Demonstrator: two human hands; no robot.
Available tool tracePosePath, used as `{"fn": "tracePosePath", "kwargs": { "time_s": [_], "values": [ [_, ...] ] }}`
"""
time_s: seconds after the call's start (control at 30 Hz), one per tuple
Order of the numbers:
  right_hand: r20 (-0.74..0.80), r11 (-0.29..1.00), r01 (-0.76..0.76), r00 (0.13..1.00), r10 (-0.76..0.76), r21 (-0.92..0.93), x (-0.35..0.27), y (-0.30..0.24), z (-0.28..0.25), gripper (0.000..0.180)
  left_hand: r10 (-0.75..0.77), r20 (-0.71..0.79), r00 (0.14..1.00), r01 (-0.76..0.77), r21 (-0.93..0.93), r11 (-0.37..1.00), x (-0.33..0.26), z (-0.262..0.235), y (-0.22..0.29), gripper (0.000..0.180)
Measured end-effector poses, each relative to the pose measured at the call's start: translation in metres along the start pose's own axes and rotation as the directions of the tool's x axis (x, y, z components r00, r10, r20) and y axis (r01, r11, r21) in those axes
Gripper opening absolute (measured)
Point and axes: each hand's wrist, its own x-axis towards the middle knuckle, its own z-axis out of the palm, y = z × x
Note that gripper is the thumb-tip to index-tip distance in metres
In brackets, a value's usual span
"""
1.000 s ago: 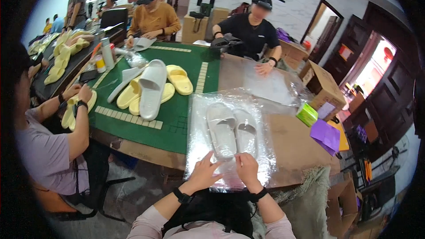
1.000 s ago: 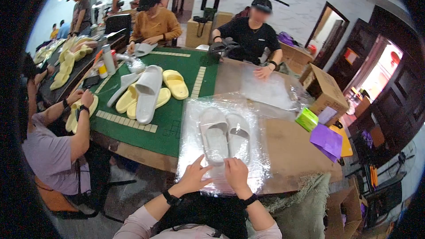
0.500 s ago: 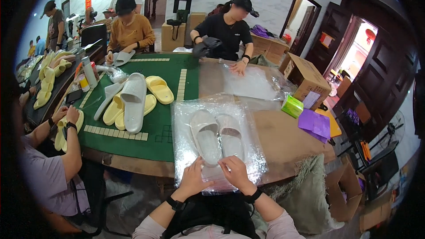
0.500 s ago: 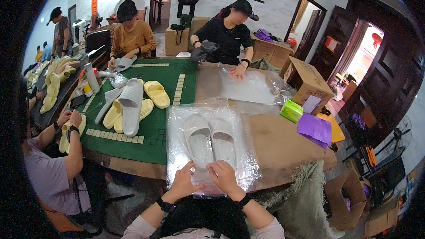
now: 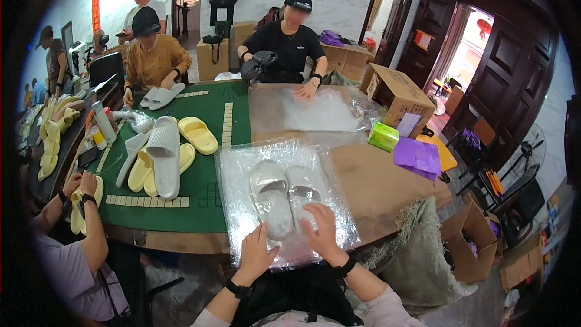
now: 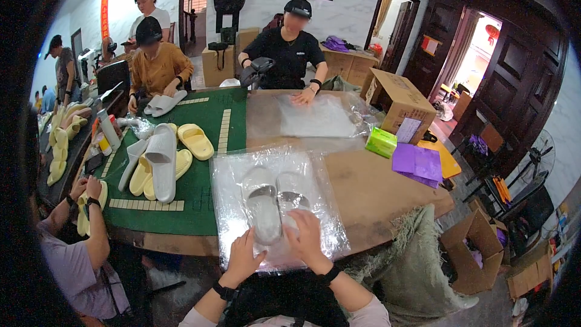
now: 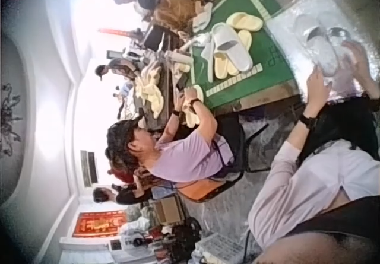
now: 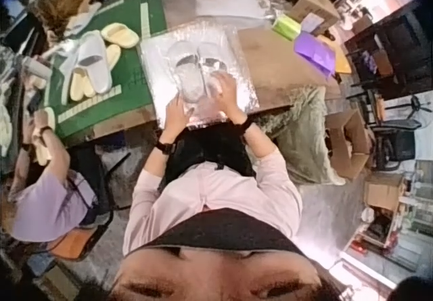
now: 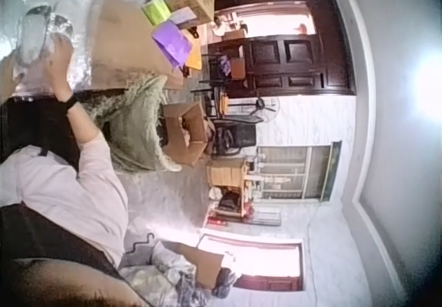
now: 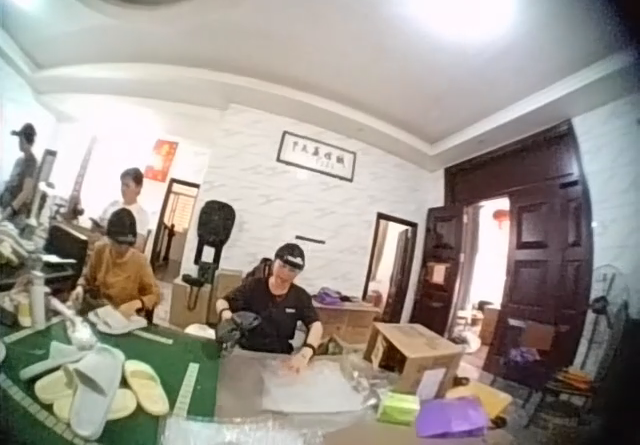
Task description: Packing manufactured sandals/slides into plastic bags.
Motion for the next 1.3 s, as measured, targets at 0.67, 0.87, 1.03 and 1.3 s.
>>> {"fn": "tracePosePath", "kwargs": {
  "time_s": [0.67,0.87,1.03,1.3],
  "values": [
    [0.096,0.666,-0.495,0.836,0.54,0.559,-0.009,0.056,-0.022,0.028,0.025,-0.168,0.985,-0.018,0.046,0.999,-0.007,0.004,-0.005,0.044],
    [0.552,-0.117,-0.78,0.319,0.771,0.614,-0.033,0.028,-0.002,0.045,0.071,-0.093,0.993,-0.059,0.126,0.99,-0.025,-0.002,-0.008,0.02],
    [0.717,-0.202,-0.816,0.322,0.618,0.541,-0.038,0.035,-0.005,0.042,0.177,0.007,0.984,-0.177,0.082,0.981,-0.023,-0.006,0.0,0.03],
    [0.744,-0.563,-0.513,0.585,0.323,0.648,-0.073,0.038,-0.081,0.037,0.124,0.088,0.988,-0.13,0.066,0.989,-0.021,-0.018,-0.008,0.048]
  ]
}}
